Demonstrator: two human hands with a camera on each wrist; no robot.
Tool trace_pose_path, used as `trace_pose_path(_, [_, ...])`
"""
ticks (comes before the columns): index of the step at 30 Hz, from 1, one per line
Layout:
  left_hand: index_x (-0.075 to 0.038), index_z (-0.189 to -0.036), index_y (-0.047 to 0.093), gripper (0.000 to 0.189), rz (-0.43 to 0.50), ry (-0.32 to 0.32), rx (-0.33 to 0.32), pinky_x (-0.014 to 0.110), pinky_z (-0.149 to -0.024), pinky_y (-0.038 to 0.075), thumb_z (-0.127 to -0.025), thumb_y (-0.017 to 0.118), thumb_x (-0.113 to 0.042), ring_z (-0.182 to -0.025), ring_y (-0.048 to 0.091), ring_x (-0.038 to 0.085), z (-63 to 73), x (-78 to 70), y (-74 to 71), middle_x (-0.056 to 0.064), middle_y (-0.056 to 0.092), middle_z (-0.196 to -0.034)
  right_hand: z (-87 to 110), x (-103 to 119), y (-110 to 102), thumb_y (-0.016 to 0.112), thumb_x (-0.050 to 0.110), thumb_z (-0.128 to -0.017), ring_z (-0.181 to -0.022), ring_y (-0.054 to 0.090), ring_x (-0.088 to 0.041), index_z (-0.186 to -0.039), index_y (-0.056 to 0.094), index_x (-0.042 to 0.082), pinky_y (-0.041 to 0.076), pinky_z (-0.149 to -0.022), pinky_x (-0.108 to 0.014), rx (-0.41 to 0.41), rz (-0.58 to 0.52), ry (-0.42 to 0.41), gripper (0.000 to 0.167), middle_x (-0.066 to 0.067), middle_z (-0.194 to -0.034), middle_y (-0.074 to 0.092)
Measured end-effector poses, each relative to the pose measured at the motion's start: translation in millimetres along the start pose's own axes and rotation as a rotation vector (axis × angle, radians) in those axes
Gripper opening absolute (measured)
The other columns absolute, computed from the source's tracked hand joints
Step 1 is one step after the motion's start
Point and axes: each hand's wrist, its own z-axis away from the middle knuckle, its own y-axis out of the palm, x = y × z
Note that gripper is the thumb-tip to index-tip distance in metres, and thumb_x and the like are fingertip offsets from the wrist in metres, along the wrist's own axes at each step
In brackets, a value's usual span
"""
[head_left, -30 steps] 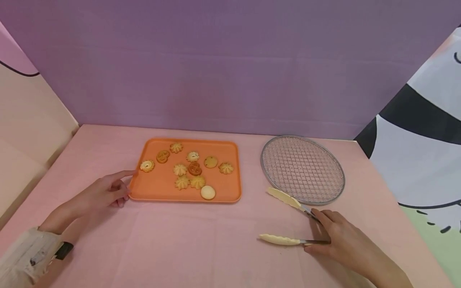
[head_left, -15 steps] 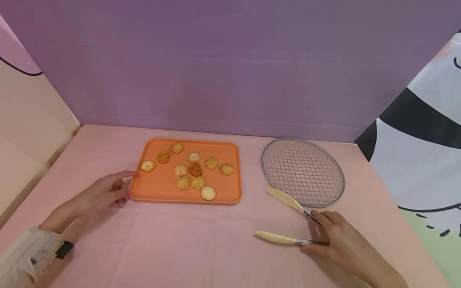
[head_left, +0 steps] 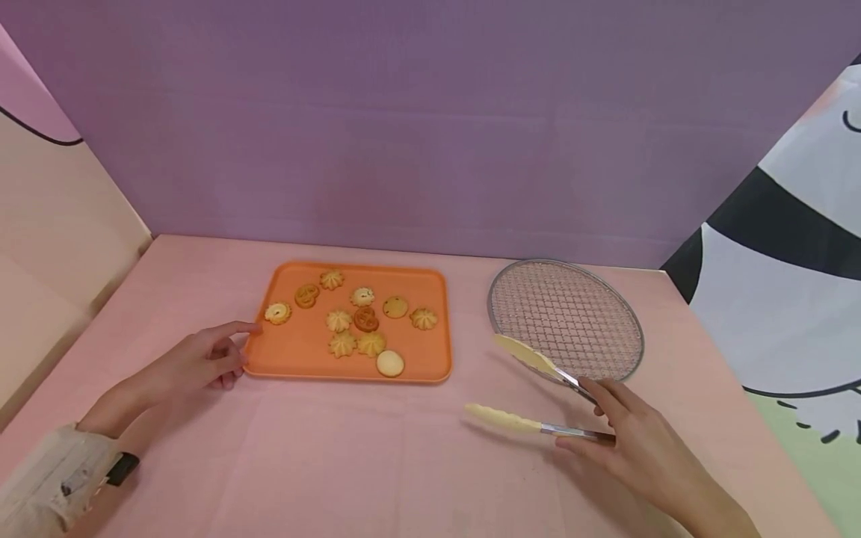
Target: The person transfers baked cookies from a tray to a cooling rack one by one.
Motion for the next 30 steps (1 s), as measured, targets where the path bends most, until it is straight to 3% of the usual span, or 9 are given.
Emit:
trace_pose_path(6, [0.008, -0.144, 0.039, 0.053, -0.009, 0.000, -0.004, 0.026, -0.060, 0.055, -0.096, 0.060, 0.001, -0.066, 0.058, 0.017, 0.3, -1.1, 0.4, 0.008, 0.060, -0.080, -7.6, 2.3, -1.0, 0.090, 0.037, -0.070, -0.081, 0.066, -0.014, -0.124, 0.062, 0.009, 0.055, -0.064, -0.023, -0.077, 0.019, -0.084, 0.067, 0.003, -0.107, 0.062])
trace_pose_path(14, [0.007, -0.142, 0.041, 0.051, -0.020, 0.010, -0.021, 0.026, -0.059, 0.054, -0.096, 0.061, 0.001, -0.064, 0.058, 0.016, -0.5, -0.1, 1.8, 0.009, 0.059, -0.077, -22.5, 7.3, -0.2, 0.089, 0.040, -0.068, -0.077, 0.065, -0.008, -0.123, 0.065, 0.009, 0.056, -0.065, -0.035, -0.157, 0.085, -0.180, 0.067, -0.001, -0.108, 0.065])
trace_pose_path(20, [0.007, -0.141, 0.042, 0.049, -0.017, 0.012, -0.031, 0.026, -0.057, 0.052, -0.096, 0.060, 0.002, -0.063, 0.057, 0.016, 0.4, 0.0, 3.9, 0.008, 0.058, -0.076, -32.6, 11.7, 1.7, 0.083, 0.049, -0.075, -0.085, 0.064, -0.018, -0.122, 0.064, 0.006, 0.056, -0.066, -0.042, -0.177, 0.082, -0.226, 0.066, -0.005, -0.108, 0.066])
trace_pose_path(30, [0.006, -0.141, 0.043, 0.049, -0.011, 0.021, -0.037, 0.026, -0.056, 0.052, -0.096, 0.062, -0.001, -0.061, 0.056, 0.015, -0.5, 2.6, 3.3, 0.009, 0.057, -0.075, -41.8, 13.4, 4.6, 0.078, 0.053, -0.080, -0.090, 0.065, -0.026, -0.122, 0.064, 0.001, 0.057, -0.068, -0.044, -0.175, 0.080, -0.245, 0.069, -0.010, -0.109, 0.066])
